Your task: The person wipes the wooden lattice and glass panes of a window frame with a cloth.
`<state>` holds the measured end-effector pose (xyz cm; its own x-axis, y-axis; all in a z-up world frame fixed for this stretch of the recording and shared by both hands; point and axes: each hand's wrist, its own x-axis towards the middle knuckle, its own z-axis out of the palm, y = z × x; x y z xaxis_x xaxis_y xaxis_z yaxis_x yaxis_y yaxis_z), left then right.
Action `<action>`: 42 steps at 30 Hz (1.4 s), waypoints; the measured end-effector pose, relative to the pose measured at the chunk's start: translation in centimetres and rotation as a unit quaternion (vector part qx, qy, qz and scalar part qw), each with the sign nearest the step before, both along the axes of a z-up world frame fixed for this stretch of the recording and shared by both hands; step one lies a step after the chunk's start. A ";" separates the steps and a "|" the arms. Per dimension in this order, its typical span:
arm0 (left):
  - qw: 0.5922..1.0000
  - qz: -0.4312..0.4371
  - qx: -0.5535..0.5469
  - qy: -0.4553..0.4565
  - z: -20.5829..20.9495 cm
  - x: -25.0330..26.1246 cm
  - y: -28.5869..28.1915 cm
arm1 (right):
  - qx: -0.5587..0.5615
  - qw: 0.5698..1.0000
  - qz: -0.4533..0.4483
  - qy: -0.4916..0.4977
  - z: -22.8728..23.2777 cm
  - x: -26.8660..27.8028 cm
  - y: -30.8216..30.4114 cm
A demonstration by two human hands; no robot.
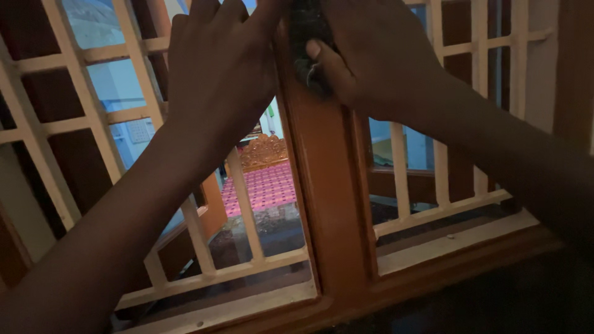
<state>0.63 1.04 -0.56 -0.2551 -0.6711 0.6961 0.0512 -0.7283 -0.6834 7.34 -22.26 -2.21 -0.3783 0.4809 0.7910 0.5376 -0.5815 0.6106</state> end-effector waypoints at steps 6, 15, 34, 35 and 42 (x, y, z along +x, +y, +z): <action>1.000 0.016 -0.012 0.019 -0.1 0.1 0.3 | 0.000 1.000 -0.005 -0.007 -0.6 -0.3 0.2; 1.000 -0.010 0.011 -0.002 -0.1 -0.1 0.3 | 0.004 1.000 -0.011 -0.028 -0.9 0.0 0.4; 0.998 -0.028 0.025 0.050 0.2 1.8 1.5 | 0.007 0.997 -0.049 0.051 -1.3 0.9 0.8; 0.998 -0.028 0.025 0.047 0.2 1.6 1.3 | 0.010 0.997 -0.051 0.059 -1.3 0.8 0.8; 0.999 -0.008 0.033 -0.014 0.1 0.6 0.7 | -0.008 1.000 -0.016 -0.018 -2.5 -0.5 1.1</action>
